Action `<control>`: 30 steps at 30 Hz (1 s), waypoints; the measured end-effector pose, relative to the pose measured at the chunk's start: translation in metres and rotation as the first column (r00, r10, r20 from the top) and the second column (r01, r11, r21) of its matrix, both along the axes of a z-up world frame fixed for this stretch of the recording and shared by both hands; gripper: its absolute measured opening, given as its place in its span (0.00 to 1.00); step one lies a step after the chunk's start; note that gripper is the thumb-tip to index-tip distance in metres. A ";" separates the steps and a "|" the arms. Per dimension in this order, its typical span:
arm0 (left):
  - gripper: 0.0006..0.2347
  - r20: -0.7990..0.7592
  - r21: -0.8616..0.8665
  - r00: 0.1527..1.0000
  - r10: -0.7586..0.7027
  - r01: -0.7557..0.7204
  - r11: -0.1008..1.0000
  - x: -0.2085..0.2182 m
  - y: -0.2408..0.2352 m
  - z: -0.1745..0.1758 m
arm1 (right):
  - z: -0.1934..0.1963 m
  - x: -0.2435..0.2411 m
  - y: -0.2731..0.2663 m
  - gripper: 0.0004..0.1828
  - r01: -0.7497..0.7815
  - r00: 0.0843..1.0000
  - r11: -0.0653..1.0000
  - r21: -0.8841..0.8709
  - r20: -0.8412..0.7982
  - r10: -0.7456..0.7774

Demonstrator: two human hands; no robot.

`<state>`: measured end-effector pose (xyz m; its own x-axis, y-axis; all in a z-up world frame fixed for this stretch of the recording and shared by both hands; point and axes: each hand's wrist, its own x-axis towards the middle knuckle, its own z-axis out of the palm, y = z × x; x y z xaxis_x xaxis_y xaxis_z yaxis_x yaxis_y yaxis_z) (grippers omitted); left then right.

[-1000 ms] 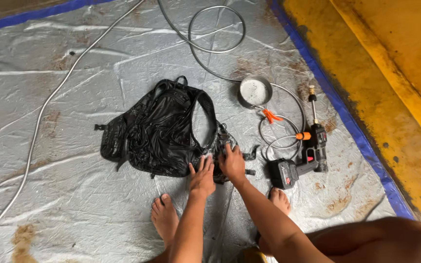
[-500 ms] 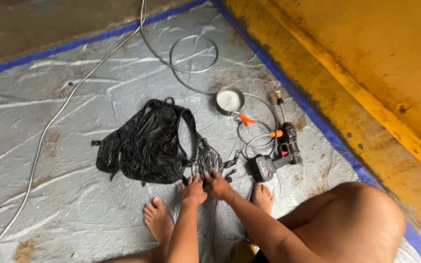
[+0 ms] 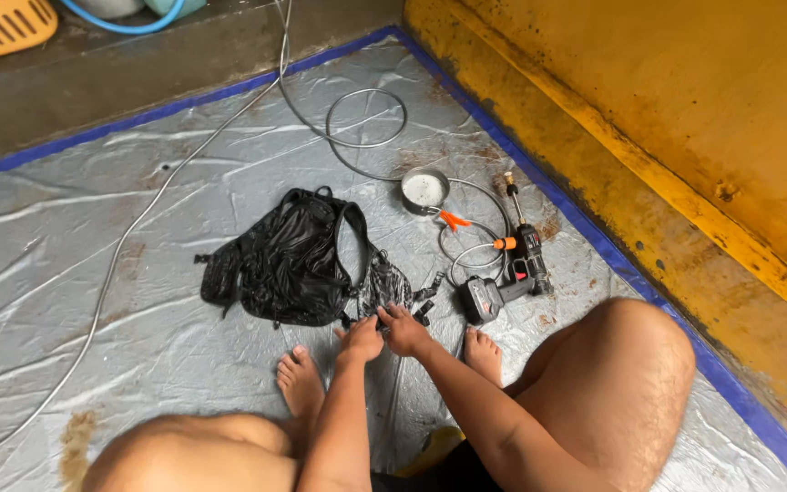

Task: The person scrubs a black backpack with a brush and soapy water on a plastic sheet. They repeatedly dip the brush into a metal bowl of soapy water and scrub different sections of the backpack, including the straps and main body.

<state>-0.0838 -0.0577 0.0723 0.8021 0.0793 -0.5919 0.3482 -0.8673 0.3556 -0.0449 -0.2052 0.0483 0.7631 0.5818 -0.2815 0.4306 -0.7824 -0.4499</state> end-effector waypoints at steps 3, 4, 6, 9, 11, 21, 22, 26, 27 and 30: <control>0.26 0.035 -0.039 0.999 0.028 -0.026 0.999 -0.005 -0.005 -0.013 | 0.023 -0.009 0.000 0.39 0.020 0.999 1.000 0.009 0.025 -0.020; 0.26 0.033 -0.037 0.999 0.025 -0.024 0.999 -0.006 -0.010 -0.007 | 0.026 -0.013 -0.004 0.39 0.023 0.999 1.000 0.011 0.023 -0.023; 0.26 0.029 -0.017 0.999 -0.020 0.020 1.000 -0.002 -0.017 0.007 | 0.034 -0.014 -0.010 0.40 0.079 0.997 0.997 -0.004 0.000 -0.079; 0.28 0.022 -0.025 0.999 -0.026 0.026 0.999 0.000 -0.015 0.013 | 0.021 -0.011 -0.023 0.40 0.100 0.995 0.994 -0.040 0.020 -0.099; 0.27 0.031 -0.060 0.999 0.008 -0.006 0.998 -0.001 -0.017 0.017 | 0.000 -0.006 -0.033 0.36 0.116 0.993 0.993 0.010 0.007 -0.116; 0.26 0.128 -0.163 0.963 0.238 -0.216 0.963 0.031 -0.022 0.046 | -0.043 0.021 -0.054 0.31 0.151 0.987 0.977 0.153 -0.075 -0.141; 0.26 0.134 -0.163 0.959 0.248 -0.226 0.960 0.037 -0.023 0.007 | -0.068 0.024 -0.054 0.31 0.140 0.989 0.978 0.155 -0.069 -0.130; 0.27 0.326 -0.064 0.914 0.241 -0.233 0.970 0.062 -0.028 -0.069 | -0.106 0.035 -0.046 0.35 0.152 0.988 0.903 0.403 -0.058 -0.140; 0.27 0.279 -0.044 0.927 0.249 -0.247 0.968 0.062 -0.031 -0.073 | -0.103 0.032 -0.045 0.35 0.206 0.978 0.869 0.450 -0.124 -0.167; 0.24 0.278 -0.091 0.898 0.342 -0.330 0.940 0.070 -0.036 -0.065 | -0.122 0.033 -0.042 0.39 0.237 0.967 0.837 0.493 -0.199 -0.157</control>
